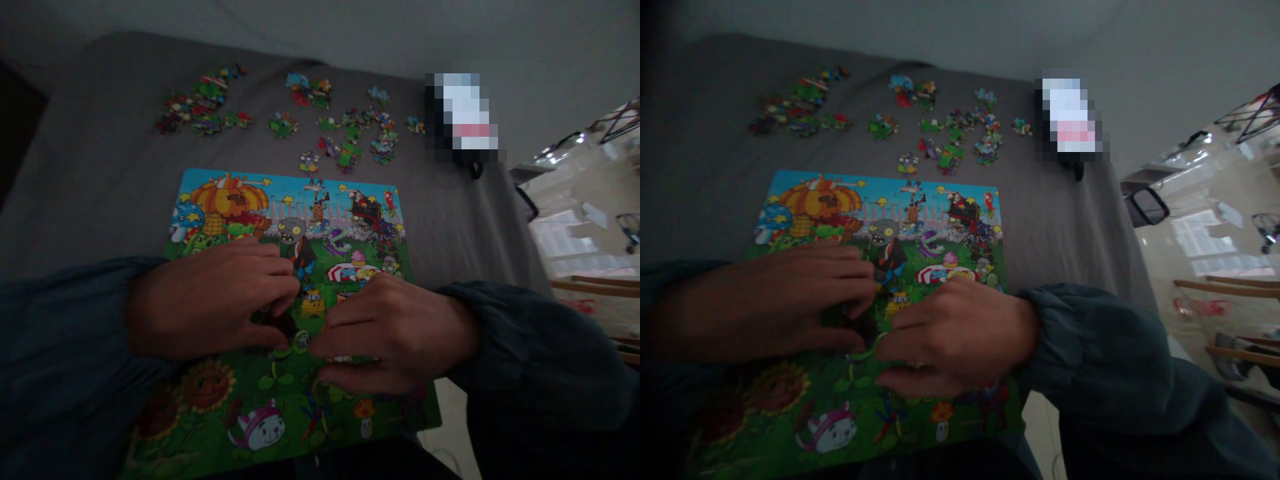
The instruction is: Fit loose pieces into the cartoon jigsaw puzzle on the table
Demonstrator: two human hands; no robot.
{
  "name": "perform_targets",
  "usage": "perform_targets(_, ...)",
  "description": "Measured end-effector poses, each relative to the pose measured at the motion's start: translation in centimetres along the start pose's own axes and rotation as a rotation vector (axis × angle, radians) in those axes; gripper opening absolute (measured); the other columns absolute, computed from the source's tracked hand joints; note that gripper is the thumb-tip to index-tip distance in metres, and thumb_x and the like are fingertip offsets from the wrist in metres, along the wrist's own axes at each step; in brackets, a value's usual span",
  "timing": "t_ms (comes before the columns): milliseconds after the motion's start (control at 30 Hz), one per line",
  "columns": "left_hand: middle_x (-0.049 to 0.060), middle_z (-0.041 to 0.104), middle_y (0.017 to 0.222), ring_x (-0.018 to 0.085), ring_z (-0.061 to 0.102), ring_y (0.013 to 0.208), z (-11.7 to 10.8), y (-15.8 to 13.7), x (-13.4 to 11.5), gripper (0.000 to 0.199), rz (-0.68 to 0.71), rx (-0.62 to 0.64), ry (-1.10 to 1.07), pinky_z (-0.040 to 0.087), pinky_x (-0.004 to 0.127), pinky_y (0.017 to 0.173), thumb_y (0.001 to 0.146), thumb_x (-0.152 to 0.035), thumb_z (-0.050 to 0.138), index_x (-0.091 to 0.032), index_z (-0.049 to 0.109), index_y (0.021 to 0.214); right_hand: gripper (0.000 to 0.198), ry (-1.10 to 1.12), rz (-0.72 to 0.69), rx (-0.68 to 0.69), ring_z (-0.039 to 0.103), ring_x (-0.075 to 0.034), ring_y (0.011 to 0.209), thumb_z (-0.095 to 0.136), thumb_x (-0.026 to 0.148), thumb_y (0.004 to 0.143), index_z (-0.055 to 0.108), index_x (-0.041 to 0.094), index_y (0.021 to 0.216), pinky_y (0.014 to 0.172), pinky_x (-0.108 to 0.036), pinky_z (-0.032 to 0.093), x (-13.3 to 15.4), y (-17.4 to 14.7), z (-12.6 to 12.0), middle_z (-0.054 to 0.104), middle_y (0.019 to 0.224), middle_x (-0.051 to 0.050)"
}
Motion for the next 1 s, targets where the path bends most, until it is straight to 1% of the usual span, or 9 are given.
perform_targets(100, -0.002, 0.06, 0.074, 0.02, 0.052, 0.074, 0.0, 0.0, 0.0, 0.032, -0.009, 0.01, 0.019, 0.032, 0.032, 0.067, 0.07, -0.033, 0.089, -0.022, 0.058, 0.071, 0.024, -0.047, -0.004, -0.143, 0.052, -0.009, 0.057, 0.053, 0.027, 0.099, 0.072, 0.013, 0.095, 0.049, -0.028, 0.031, -0.2, -0.1, -1.2, 0.066, 0.072, 0.001)
perform_targets(233, -0.002, 0.062, 0.076, 0.02, 0.054, 0.076, -0.5, -0.2, 0.0, 0.033, -0.013, -0.025, 0.038, 0.034, 0.031, 0.066, 0.07, -0.034, 0.089, -0.022, 0.058, 0.074, 0.021, -0.079, 0.135, -0.352, 0.057, -0.008, 0.06, 0.052, 0.021, 0.098, 0.072, 0.015, 0.102, 0.055, -0.024, 0.039, -2.0, -0.6, -3.5, 0.071, 0.075, 0.0)
perform_targets(400, -0.003, 0.064, 0.079, 0.018, 0.057, 0.077, -1.0, -0.4, -0.3, 0.025, 0.02, -0.089, 0.03, 0.038, 0.029, 0.067, 0.079, -0.034, 0.082, -0.023, 0.059, 0.079, 0.017, -0.056, 0.408, -0.643, 0.052, -0.007, 0.055, 0.058, 0.019, 0.093, 0.073, 0.014, 0.1, 0.056, -0.022, 0.042, -7.1, -3.3, -7.8, 0.072, 0.078, -0.001)
perform_targets(500, -0.003, 0.064, 0.081, 0.018, 0.059, 0.078, -1.1, -0.5, -0.1, 0.017, 0.003, -0.121, 0.053, 0.04, 0.029, 0.067, 0.086, -0.029, 0.075, -0.023, 0.06, 0.082, 0.018, -0.156, 0.516, -0.719, 0.054, -0.009, 0.062, 0.059, 0.019, 0.091, 0.073, 0.013, 0.101, 0.063, -0.025, 0.044, -10.8, -4.8, -9.8, 0.07, 0.081, -0.003)
perform_targets(567, -0.002, 0.065, 0.083, 0.018, 0.06, 0.078, -1.3, -0.6, 0.3, 0.011, -0.014, -0.142, 0.062, 0.041, 0.029, 0.068, 0.091, -0.028, 0.069, -0.023, 0.06, 0.085, 0.021, -0.202, 0.535, -0.663, 0.057, -0.012, 0.07, 0.059, 0.019, 0.091, 0.071, 0.014, 0.107, 0.069, -0.028, 0.047, -12.9, -4.5, -10.4, 0.07, 0.088, -0.005)
perform_targets(667, -0.002, 0.067, 0.084, 0.017, 0.062, 0.079, -1.7, -0.6, 1.2, 0.013, -0.029, -0.16, 0.039, 0.043, 0.029, 0.07, 0.098, -0.03, 0.057, -0.024, 0.062, 0.087, 0.027, -0.274, 0.512, -0.445, 0.061, -0.02, 0.095, 0.06, 0.025, 0.095, 0.07, 0.014, 0.118, 0.089, -0.037, 0.048, -15.3, -1.8, -10.4, 0.069, 0.105, -0.01)
perform_targets(733, -0.001, 0.067, 0.083, 0.017, 0.062, 0.078, -2.2, -0.6, 2.2, 0.02, -0.056, -0.181, 0.013, 0.044, 0.028, 0.07, 0.1, -0.035, 0.051, -0.024, 0.063, 0.088, 0.03, -0.356, 0.512, -0.3, 0.057, -0.025, 0.111, 0.061, 0.027, 0.097, 0.07, 0.016, 0.123, 0.101, -0.045, 0.043, -16.4, 0.4, -10.2, 0.066, 0.118, -0.013)
perform_targets(800, -0.001, 0.067, 0.081, 0.016, 0.062, 0.075, -2.8, -0.7, 3.4, 0.024, -0.096, -0.196, -0.007, 0.045, 0.027, 0.068, 0.1, -0.038, 0.049, -0.024, 0.065, 0.09, 0.033, -0.426, 0.541, -0.192, 0.052, -0.029, 0.117, 0.064, 0.029, 0.095, 0.07, 0.019, 0.126, 0.105, -0.05, 0.039, -17.4, 2.2, -10.1, 0.063, 0.125, -0.013)
perform_targets(1000, 0.001, 0.071, 0.083, 0.019, 0.064, 0.073, -5.0, -1.6, 6.7, 0.031, -0.226, -0.318, -0.001, 0.046, 0.029, 0.063, 0.097, -0.048, 0.048, -0.025, 0.07, 0.094, 0.038, -0.448, 0.625, -0.155, 0.053, -0.029, 0.12, 0.06, 0.021, 0.097, 0.064, 0.015, 0.134, 0.107, -0.049, 0.037, -20.0, 3.4, -10.6, 0.063, 0.128, -0.015)
Point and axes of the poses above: each hand's wrist, its own y-axis towards the middle knuckle, its own z-axis out of the palm, x = y × z, the point moved 7 cm from there along y, towards the middle knuckle
